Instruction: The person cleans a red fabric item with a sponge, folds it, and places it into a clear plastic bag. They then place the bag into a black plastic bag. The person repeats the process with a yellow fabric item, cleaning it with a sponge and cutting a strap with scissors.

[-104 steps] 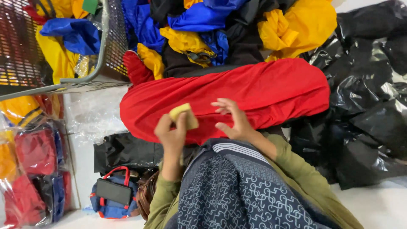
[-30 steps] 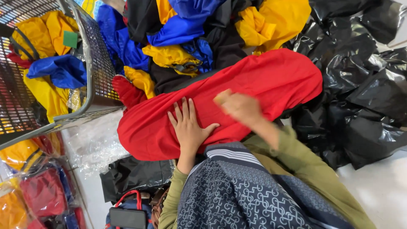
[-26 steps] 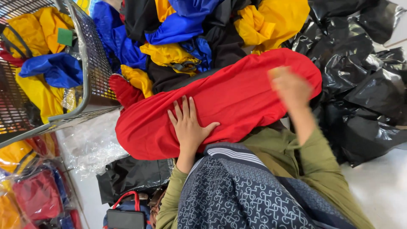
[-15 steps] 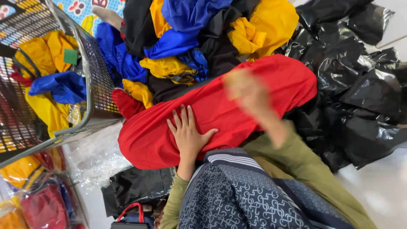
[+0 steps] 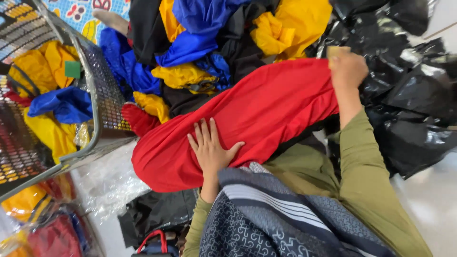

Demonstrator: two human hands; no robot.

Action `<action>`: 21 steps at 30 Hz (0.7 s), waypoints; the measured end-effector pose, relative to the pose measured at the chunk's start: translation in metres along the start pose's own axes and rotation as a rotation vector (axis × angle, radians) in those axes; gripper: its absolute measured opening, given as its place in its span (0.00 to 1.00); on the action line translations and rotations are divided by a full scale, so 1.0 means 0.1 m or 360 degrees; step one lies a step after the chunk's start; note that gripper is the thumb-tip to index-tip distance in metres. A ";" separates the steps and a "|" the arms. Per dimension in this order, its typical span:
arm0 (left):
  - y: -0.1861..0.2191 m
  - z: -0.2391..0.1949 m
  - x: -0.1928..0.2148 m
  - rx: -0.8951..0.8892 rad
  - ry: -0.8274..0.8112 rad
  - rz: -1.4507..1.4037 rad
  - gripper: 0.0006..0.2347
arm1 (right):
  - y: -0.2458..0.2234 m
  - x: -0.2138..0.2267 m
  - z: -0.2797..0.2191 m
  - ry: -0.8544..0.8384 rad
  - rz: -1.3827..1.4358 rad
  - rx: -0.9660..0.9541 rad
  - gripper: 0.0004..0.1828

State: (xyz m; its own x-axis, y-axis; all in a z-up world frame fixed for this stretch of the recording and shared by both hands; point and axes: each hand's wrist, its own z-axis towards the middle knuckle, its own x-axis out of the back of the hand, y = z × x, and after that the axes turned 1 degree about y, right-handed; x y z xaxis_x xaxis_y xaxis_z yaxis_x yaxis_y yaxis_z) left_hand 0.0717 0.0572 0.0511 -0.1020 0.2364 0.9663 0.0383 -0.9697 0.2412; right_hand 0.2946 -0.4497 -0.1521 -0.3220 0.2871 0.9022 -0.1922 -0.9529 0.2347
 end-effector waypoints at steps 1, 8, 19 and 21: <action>-0.02 0.00 -0.01 -0.0016 0.0022 -0.0018 0.54 | -0.05 0.39 -0.02 0.0025 -0.0016 -0.0013 0.15; -0.04 -0.05 -0.13 0.0002 0.0036 0.0098 0.49 | -1.85 3.24 -0.71 0.0056 0.1271 0.0487 0.09; -0.08 -0.04 -0.23 -0.0040 0.0188 0.0119 0.42 | 0.04 1.11 -1.06 -0.0014 0.0330 0.0357 0.10; -0.09 -0.03 -0.26 -0.0132 0.0250 0.0177 0.40 | 0.44 1.39 -0.80 0.0204 -0.0155 0.0058 0.16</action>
State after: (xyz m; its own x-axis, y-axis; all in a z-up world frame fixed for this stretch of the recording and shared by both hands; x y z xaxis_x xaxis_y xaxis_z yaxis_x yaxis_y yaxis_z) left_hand 0.0713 0.0599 0.0230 -0.2559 0.1216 0.9590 -0.0233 -0.9925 0.1196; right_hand 0.1671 -0.4436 -0.0454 -0.4196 0.3860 0.8215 -0.1950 -0.9223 0.3338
